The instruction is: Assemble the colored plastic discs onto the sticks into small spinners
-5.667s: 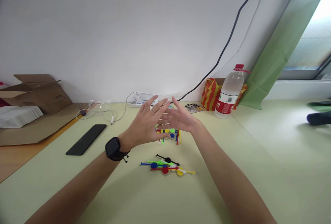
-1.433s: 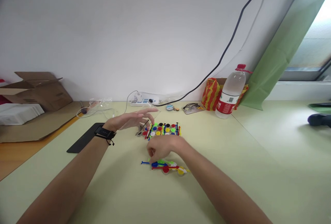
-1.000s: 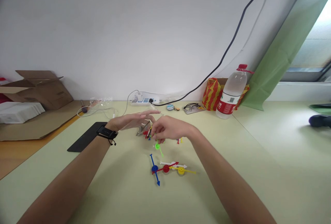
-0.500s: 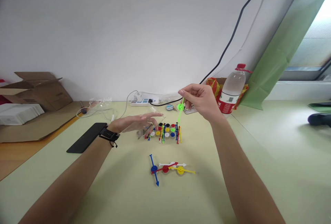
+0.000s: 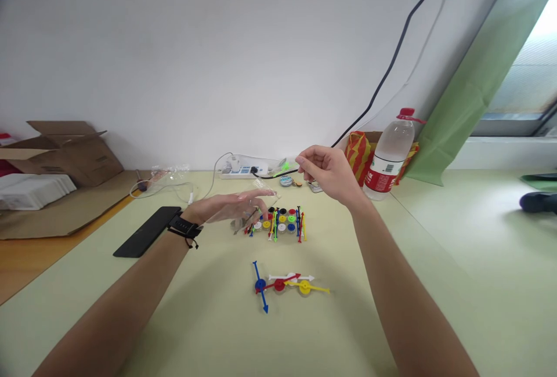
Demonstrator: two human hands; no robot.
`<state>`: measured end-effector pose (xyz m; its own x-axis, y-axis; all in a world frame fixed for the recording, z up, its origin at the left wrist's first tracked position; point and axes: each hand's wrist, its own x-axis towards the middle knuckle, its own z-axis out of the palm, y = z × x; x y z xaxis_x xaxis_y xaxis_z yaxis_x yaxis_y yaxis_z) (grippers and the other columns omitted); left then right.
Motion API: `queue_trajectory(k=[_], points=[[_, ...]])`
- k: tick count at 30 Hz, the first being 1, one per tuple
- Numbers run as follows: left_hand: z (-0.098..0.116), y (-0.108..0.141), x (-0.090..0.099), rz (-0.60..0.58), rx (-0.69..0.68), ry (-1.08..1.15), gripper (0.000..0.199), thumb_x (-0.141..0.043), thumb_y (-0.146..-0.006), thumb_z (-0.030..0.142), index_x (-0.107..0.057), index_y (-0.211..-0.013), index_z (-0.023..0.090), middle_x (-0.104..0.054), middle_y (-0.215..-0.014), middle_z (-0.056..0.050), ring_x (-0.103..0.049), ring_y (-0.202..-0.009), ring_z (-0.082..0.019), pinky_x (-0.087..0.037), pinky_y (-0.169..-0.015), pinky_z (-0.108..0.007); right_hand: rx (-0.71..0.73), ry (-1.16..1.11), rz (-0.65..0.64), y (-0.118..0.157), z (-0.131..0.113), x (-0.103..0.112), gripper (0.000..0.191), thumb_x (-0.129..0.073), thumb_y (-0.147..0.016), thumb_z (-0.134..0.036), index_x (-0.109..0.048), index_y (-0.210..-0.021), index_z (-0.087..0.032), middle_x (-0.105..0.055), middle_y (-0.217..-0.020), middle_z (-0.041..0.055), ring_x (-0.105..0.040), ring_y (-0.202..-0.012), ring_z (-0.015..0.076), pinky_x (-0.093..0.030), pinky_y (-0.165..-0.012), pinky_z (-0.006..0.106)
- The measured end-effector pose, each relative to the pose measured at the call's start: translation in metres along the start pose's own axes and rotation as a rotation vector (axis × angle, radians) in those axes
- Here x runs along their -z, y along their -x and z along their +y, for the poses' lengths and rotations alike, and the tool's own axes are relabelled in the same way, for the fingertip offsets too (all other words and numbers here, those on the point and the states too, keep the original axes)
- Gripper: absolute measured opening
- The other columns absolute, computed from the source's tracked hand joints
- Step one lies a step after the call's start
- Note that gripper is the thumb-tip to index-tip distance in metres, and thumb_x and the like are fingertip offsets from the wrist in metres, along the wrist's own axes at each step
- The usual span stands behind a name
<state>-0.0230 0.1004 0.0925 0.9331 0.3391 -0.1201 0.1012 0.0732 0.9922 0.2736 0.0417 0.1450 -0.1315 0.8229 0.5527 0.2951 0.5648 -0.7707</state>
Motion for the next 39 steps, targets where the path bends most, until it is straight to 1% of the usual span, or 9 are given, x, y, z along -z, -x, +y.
queue_trajectory(k=[4, 7, 13, 17, 21, 26, 30, 36, 39], points=[[0.002, -0.001, -0.002, 0.010, -0.014, -0.022, 0.063, -0.046, -0.101, 0.051, -0.031, -0.158, 0.029, -0.058, -0.124, -0.014, -0.056, -0.087, -0.021, -0.046, -0.069, -0.030, -0.046, -0.047, -0.128, 0.001, 0.000, 0.004, 0.028, -0.070, -0.089, -0.046, -0.071, -0.092, -0.018, -0.070, -0.076, 0.0045, -0.060, -0.061, 0.0141, -0.049, -0.055, 0.027], [0.003, -0.001, -0.004, 0.027, -0.018, -0.038, 0.062, -0.047, -0.101, 0.051, -0.034, -0.157, 0.028, -0.058, -0.124, -0.014, -0.055, -0.088, -0.020, -0.046, -0.072, -0.031, -0.075, -0.059, -0.173, 0.001, 0.001, 0.001, 0.026, -0.069, -0.089, -0.044, -0.070, -0.092, -0.018, -0.068, -0.072, 0.0033, -0.059, -0.060, 0.0137, -0.051, -0.057, 0.028], [0.006, -0.003, -0.009, 0.058, 0.026, -0.029, 0.064, -0.052, -0.099, 0.051, -0.035, -0.156, 0.029, -0.058, -0.124, -0.012, -0.055, -0.084, -0.018, -0.046, -0.066, -0.027, -0.110, -0.026, -0.214, 0.001, 0.005, -0.020, 0.023, -0.070, -0.089, -0.041, -0.064, -0.093, -0.019, -0.071, -0.073, 0.0033, -0.068, -0.065, 0.0164, -0.056, -0.063, 0.030], [0.003, -0.005, -0.009, 0.098, 0.059, -0.032, 0.063, -0.054, -0.099, 0.050, -0.035, -0.156, 0.032, -0.058, -0.127, -0.012, -0.058, -0.093, -0.020, -0.046, -0.064, -0.026, -0.087, 0.037, -0.263, 0.000, 0.010, -0.031, 0.019, -0.069, -0.089, -0.038, -0.067, -0.088, -0.019, -0.073, -0.078, 0.0042, -0.069, -0.071, 0.0169, -0.056, -0.067, 0.029], [0.000, -0.007, -0.009, 0.141, 0.074, -0.051, 0.065, -0.057, -0.097, 0.049, -0.036, -0.156, 0.033, -0.058, -0.132, -0.012, -0.060, -0.093, -0.019, -0.047, -0.064, -0.027, -0.027, 0.129, -0.208, -0.002, 0.012, -0.035, 0.020, -0.069, -0.087, -0.038, -0.072, -0.083, -0.019, -0.074, -0.085, 0.0050, -0.066, -0.076, 0.0173, -0.054, -0.070, 0.030], [0.001, -0.010, -0.011, 0.140, 0.057, -0.079, 0.066, -0.058, -0.095, 0.052, -0.040, -0.154, 0.028, -0.059, -0.126, -0.013, -0.058, -0.095, -0.020, -0.043, -0.059, -0.024, -0.081, 0.030, -0.164, -0.002, 0.013, -0.036, 0.020, -0.072, -0.085, -0.037, -0.072, -0.089, -0.018, -0.074, -0.083, 0.0055, -0.066, -0.073, 0.0171, -0.054, -0.066, 0.029], [0.001, -0.012, -0.013, 0.129, 0.056, -0.054, 0.066, -0.058, -0.096, 0.051, -0.038, -0.154, 0.028, -0.058, -0.129, -0.014, -0.058, -0.091, -0.019, -0.038, -0.053, -0.022, -0.096, -0.016, -0.158, -0.002, 0.014, -0.038, 0.019, -0.074, -0.083, -0.035, -0.072, -0.088, -0.017, -0.073, -0.082, 0.0053, -0.065, -0.069, 0.0157, -0.053, -0.063, 0.027], [0.005, -0.015, -0.021, 0.116, 0.036, -0.031, 0.062, -0.058, -0.095, 0.048, -0.040, -0.152, 0.029, -0.059, -0.124, -0.013, -0.060, -0.091, -0.020, -0.043, -0.054, -0.022, -0.119, 0.020, -0.178, 0.000, 0.013, -0.047, 0.018, -0.074, -0.080, -0.032, -0.073, -0.085, -0.015, -0.072, -0.076, 0.0054, -0.065, -0.068, 0.0162, -0.050, -0.059, 0.026], [0.009, -0.016, -0.025, 0.111, 0.035, -0.044, 0.057, -0.059, -0.094, 0.048, -0.048, -0.146, 0.027, -0.060, -0.118, -0.011, -0.058, -0.088, -0.019, -0.044, -0.055, -0.023, -0.100, 0.111, -0.198, 0.000, 0.014, -0.051, 0.016, -0.073, -0.080, -0.031, -0.074, -0.083, -0.015, -0.069, -0.070, 0.0030, -0.057, -0.060, 0.0129, -0.042, -0.053, 0.024]])
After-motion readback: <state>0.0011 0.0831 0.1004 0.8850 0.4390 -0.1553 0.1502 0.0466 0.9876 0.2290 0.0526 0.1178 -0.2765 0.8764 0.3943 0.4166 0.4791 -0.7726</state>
